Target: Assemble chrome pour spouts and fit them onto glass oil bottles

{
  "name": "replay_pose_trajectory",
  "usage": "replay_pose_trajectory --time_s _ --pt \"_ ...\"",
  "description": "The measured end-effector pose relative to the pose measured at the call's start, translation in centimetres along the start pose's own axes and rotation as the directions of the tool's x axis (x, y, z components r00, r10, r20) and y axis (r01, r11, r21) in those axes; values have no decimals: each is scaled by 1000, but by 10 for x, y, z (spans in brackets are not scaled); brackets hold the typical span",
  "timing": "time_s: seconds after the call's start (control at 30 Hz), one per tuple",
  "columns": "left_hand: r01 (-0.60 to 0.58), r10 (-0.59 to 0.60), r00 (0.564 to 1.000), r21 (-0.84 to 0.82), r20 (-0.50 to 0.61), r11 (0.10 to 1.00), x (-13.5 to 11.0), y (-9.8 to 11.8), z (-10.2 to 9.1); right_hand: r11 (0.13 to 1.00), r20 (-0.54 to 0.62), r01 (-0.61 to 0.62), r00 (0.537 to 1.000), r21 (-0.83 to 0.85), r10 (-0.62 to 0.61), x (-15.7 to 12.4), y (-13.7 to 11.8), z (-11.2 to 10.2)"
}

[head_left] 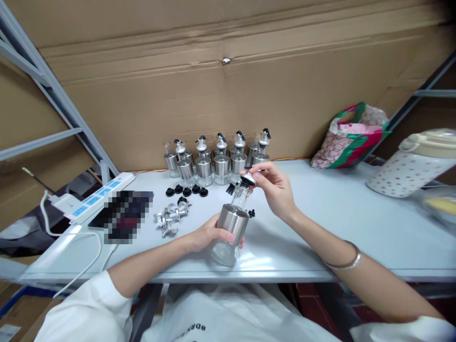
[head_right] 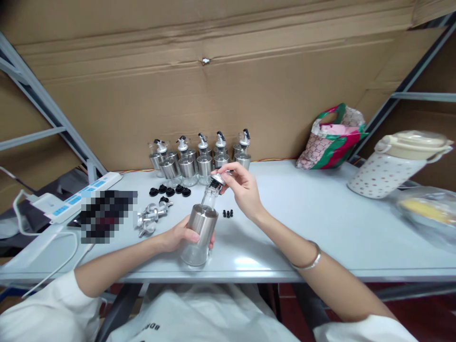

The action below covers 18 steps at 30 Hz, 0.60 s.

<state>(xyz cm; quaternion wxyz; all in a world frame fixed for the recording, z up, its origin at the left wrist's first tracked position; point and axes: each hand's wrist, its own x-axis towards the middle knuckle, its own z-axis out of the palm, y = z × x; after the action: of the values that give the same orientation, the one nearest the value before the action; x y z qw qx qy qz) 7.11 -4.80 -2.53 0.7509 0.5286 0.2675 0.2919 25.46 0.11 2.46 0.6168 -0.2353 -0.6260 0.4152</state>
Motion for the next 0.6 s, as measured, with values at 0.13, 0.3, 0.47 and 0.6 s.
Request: replay_pose_trajectory --time_s 0.13,0.3,0.47,0.6 --pt "-2 2 1000 2 1 1000 0 0 0 996 73 4 997 -91 3 2 -2 -3" --pt "1 -3 998 -25 -57 1000 -1 -1 1 984 203 74 978 -165 -39 -2 3 -3" --pt "-43 44 993 5 -113 999 -1 -2 1 953 353 176 932 -245 -81 -12 9 4" --pt "-49 52 993 28 -110 998 -2 -2 2 937 324 191 942 -292 -91 -14 9 4"
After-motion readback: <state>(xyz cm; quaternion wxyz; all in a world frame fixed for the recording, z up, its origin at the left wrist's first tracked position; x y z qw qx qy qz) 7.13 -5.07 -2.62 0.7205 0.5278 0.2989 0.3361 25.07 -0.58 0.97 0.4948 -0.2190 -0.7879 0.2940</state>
